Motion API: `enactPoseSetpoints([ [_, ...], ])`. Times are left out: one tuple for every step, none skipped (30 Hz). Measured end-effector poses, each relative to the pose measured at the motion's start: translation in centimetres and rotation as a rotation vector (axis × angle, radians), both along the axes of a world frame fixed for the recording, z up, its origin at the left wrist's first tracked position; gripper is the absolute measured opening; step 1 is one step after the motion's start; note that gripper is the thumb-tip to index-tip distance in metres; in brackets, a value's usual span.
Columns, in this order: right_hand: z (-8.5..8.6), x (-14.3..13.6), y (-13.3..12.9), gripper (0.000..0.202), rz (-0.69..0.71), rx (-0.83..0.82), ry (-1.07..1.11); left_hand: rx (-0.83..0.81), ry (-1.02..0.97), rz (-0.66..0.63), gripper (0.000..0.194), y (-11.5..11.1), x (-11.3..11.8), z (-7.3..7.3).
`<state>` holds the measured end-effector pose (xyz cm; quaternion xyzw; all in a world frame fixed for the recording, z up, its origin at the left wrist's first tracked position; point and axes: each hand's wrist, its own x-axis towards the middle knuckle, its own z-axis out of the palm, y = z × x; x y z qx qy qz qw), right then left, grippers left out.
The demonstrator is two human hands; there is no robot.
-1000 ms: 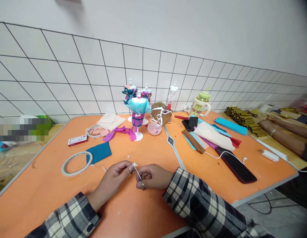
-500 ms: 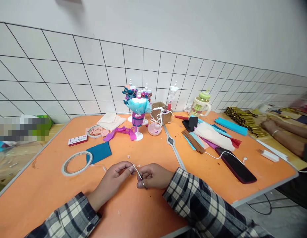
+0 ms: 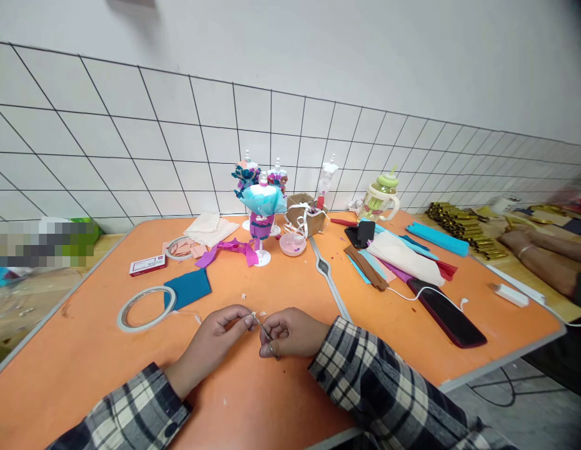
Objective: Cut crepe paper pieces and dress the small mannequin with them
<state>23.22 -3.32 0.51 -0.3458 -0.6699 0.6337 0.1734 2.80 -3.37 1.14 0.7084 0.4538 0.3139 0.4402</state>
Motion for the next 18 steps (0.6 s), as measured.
enactPoseSetpoints([
  [-0.01, 0.01, -0.01, 0.032, 0.004, 0.006, 0.004, 0.004, 0.001, -0.007, 0.029, 0.0, 0.02, 0.02],
  [-0.03, 0.02, -0.02, 0.031, 0.007, 0.013, 0.008, 0.012, 0.001, -0.012, 0.029, 0.01, 0.02, 0.02],
  [-0.06, 0.04, -0.02, 0.031, 0.004, 0.02, 0.011, 0.02, -0.002, -0.015, 0.028, 0.02, 0.02, 0.01],
  [-0.1, 0.07, -0.01, 0.031, 0.002, 0.023, 0.012, 0.025, -0.004, -0.014, 0.028, 0.04, 0.01, -0.01],
  [-0.15, 0.1, 0.01, 0.031, 0.0, 0.021, 0.01, 0.029, -0.004, -0.011, 0.028, 0.06, 0.0, -0.02],
  [-0.19, 0.13, 0.04, 0.032, -0.005, 0.015, 0.007, 0.031, -0.003, -0.006, 0.027, 0.08, -0.01, -0.03],
  [-0.24, 0.16, 0.07, 0.033, -0.009, 0.009, 0.003, 0.031, -0.003, -0.003, 0.027, 0.08, -0.03, -0.05],
  [-0.27, 0.18, 0.1, 0.033, -0.011, 0.003, -0.001, 0.03, -0.005, -0.001, 0.027, 0.07, -0.04, -0.06],
  [-0.3, 0.2, 0.12, 0.033, -0.009, -0.002, -0.002, 0.028, -0.009, -0.002, 0.027, 0.05, -0.05, -0.07],
  [-0.31, 0.22, 0.13, 0.034, -0.005, -0.003, 0.0, 0.026, -0.013, -0.007, 0.027, 0.02, -0.07, -0.08],
  [-0.31, 0.22, 0.13, 0.034, -0.002, 0.002, 0.004, 0.023, -0.017, -0.013, 0.027, -0.01, -0.08, -0.1],
  [-0.31, 0.22, 0.13, 0.033, 0.004, 0.01, 0.008, 0.023, -0.018, -0.019, 0.027, -0.03, -0.08, -0.11],
  [-0.3, 0.21, 0.11, 0.033, 0.01, 0.019, 0.011, 0.024, -0.018, -0.022, 0.027, -0.04, -0.08, -0.11],
  [-0.27, 0.2, 0.09, 0.032, 0.012, 0.027, 0.012, 0.026, -0.017, -0.022, 0.026, -0.03, -0.08, -0.11],
  [-0.24, 0.19, 0.07, 0.032, 0.011, 0.032, 0.009, 0.027, -0.017, -0.021, 0.026, -0.01, -0.07, -0.1],
  [-0.21, 0.18, 0.06, 0.031, 0.008, 0.03, 0.004, 0.029, -0.019, -0.019, 0.026, 0.03, -0.05, -0.09],
  [-0.16, 0.18, 0.05, 0.031, 0.003, 0.021, -0.004, 0.028, -0.022, -0.018, 0.026, 0.07, -0.05, -0.07],
  [-0.11, 0.18, 0.06, 0.032, -0.004, 0.007, -0.015, 0.026, -0.025, -0.016, 0.026, 0.11, -0.05, -0.05],
])
